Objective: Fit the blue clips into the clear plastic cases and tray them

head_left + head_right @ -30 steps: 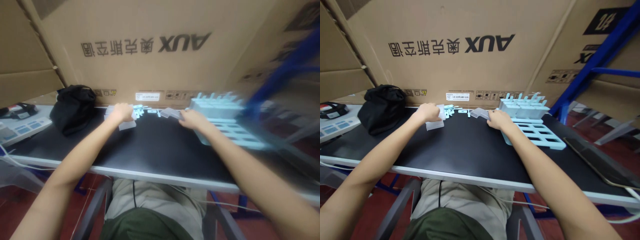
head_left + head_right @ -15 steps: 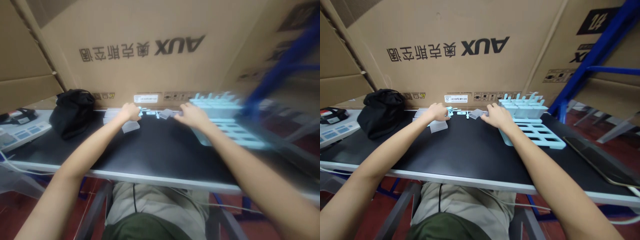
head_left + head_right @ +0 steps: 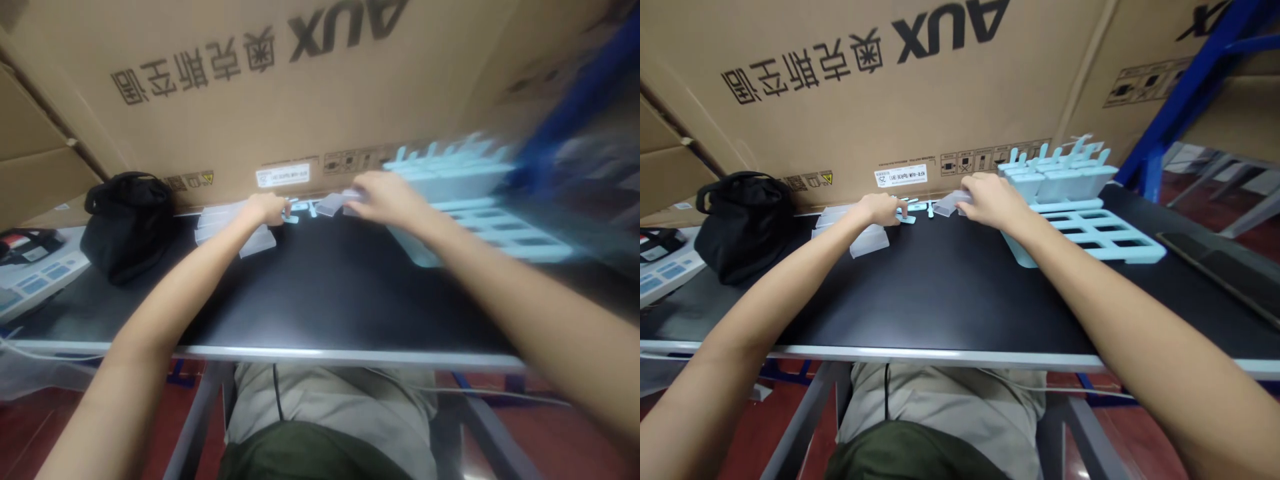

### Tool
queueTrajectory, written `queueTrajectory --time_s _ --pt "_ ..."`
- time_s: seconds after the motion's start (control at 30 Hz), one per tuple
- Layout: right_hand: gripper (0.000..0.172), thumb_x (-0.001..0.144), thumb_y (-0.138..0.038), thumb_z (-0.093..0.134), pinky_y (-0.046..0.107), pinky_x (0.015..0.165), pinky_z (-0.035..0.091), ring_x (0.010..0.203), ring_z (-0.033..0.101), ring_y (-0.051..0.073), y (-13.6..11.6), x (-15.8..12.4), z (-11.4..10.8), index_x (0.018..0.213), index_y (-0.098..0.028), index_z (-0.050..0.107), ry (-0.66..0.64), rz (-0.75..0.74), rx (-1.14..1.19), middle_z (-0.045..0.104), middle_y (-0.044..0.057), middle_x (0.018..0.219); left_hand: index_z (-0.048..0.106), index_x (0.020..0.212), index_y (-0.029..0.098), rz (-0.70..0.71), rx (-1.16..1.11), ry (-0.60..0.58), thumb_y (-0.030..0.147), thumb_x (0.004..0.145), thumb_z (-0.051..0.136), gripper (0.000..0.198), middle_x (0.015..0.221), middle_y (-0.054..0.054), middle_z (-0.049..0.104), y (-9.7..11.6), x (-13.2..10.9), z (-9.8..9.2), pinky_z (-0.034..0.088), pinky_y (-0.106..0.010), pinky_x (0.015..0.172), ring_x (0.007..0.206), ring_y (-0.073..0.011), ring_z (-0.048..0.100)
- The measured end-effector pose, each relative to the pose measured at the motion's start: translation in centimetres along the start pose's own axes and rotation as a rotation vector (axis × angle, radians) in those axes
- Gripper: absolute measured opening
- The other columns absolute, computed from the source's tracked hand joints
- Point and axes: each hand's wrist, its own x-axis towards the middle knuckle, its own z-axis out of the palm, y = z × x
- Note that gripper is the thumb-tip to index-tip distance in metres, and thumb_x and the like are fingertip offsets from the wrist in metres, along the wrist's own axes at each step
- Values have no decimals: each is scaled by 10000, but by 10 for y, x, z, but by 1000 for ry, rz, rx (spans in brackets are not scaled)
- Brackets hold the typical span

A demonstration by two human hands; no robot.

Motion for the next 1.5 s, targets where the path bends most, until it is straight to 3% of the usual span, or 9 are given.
queueTrajectory --time_s 0.13,0.23,0.3,0.47,0.63,0.8,1.1,1.27,1.5 --pt "399 878 -318 622 457 925 488 1090 657 350 -3 2 -8 1248 -171 636 77 -6 103 721 137 1116 751 1163 292 51 -9 128 366 843 716 330 1066 -59 764 4 -8 -2 525 -358 840 966 -254 671" --pt "472 848 -350 674 437 845 505 952 677 323 -7 -2 -22 1285 -186 599 147 -24 239 738 106 992 739 1043 219 219 -44 341 376 880 685 232 1052 -72 757 20 -30 1 508 -345 820 964 -249 661" --pt "474 838 -377 696 414 792 510 860 676 293 -10 -7 -34 1270 -215 588 134 -82 346 745 78 937 721 1037 218 317 -68 382 375 917 646 211 1062 -58 754 35 -48 8 501 -334 819 963 -234 667" --pt "355 856 -459 666 368 726 503 760 676 239 -16 -18 -56 1129 -238 608 -63 -252 490 751 32 887 707 997 210 454 -223 383 396 956 594 222 1041 -66 730 60 -71 31 503 -345 793 949 -249 686" --pt "306 859 -440 661 329 718 491 744 696 216 -25 -20 -51 1084 -239 617 -167 -322 481 747 20 840 658 973 216 472 -492 348 416 876 709 228 1004 -24 740 52 -60 42 506 -348 824 935 -242 696" --pt "360 878 -371 639 310 736 485 745 704 196 -31 -19 -43 1209 -230 631 -184 -347 466 782 40 922 580 1006 212 500 -743 354 468 828 780 370 1005 -19 736 43 -54 49 508 -338 812 882 -220 707" --pt "308 887 -327 618 312 753 469 781 697 202 -40 -17 -41 1157 -207 702 -194 -343 381 781 63 976 544 957 224 463 -681 368 518 822 780 401 859 21 659 42 -56 50 434 -306 708 749 -190 629" --pt "222 875 -319 613 318 731 455 765 668 207 -41 -17 -38 1068 -209 611 -217 -293 391 758 74 948 503 881 220 483 -695 380 486 826 801 403 830 36 645 41 -54 50 414 -293 720 714 -159 596" --pt "261 905 -444 588 330 738 465 780 676 215 -38 -17 -36 1010 -245 456 -342 -213 547 736 50 909 480 848 218 484 -755 359 439 824 816 403 840 41 669 43 -56 49 416 -291 764 752 -166 625"
